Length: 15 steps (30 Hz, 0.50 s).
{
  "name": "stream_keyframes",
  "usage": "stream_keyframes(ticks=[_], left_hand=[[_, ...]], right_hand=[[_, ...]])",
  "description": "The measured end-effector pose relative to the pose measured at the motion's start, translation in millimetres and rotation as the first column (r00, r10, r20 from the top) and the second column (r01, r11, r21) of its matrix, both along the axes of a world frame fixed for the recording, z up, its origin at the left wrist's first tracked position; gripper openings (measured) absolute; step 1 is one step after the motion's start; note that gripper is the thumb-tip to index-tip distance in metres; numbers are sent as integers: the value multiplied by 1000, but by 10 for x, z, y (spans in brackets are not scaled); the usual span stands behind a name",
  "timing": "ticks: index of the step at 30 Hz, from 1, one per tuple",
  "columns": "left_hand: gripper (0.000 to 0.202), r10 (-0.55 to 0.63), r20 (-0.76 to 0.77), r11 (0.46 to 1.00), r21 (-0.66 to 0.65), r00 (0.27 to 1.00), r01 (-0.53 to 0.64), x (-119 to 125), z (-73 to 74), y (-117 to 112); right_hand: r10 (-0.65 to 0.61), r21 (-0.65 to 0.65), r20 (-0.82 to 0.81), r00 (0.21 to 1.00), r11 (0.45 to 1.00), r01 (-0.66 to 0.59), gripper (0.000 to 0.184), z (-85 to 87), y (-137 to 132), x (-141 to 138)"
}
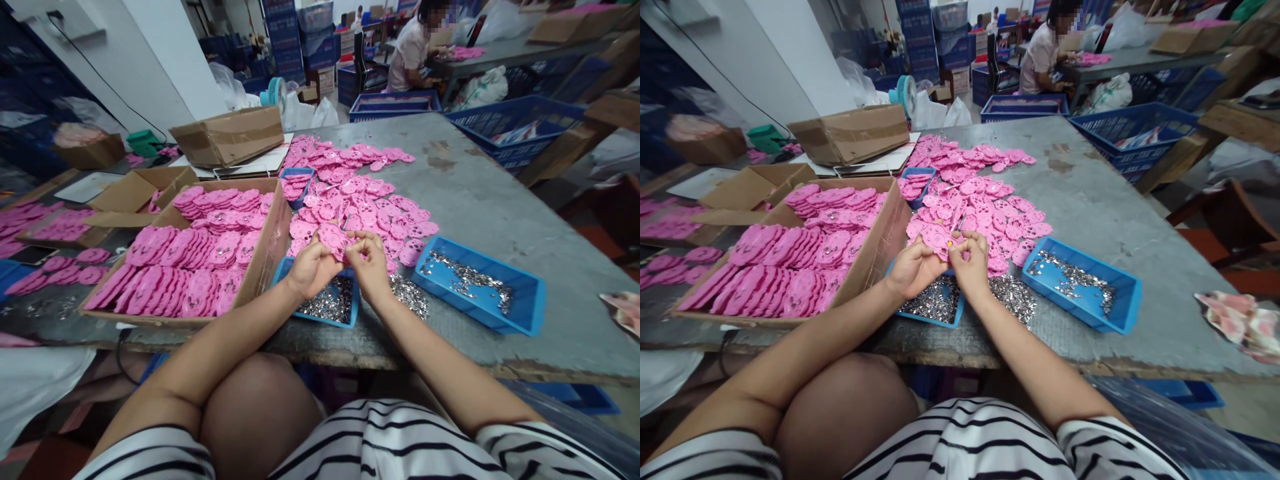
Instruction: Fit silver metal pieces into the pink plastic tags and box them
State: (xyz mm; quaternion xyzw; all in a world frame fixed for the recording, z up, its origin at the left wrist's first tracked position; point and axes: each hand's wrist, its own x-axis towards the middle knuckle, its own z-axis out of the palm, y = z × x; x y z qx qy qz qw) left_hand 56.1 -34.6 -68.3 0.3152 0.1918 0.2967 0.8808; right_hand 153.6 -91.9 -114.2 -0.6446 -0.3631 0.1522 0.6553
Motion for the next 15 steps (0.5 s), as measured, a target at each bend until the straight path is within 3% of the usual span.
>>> stream_keyframes(ticks=[4, 10, 15], left_hand=[[61, -6, -20, 1000, 5, 1000, 6, -1, 5, 11], [60, -4, -39, 1000, -3, 999, 4, -24, -17, 56], [64, -19, -89, 998, 61, 996, 25, -48, -30, 60]], right_hand=[[6, 34, -73, 997, 999, -4, 12, -37, 15, -4], [100, 170, -342, 934, 984, -43, 18, -33, 22, 21], [52, 173, -370, 928, 985, 14, 19, -65, -30, 76]])
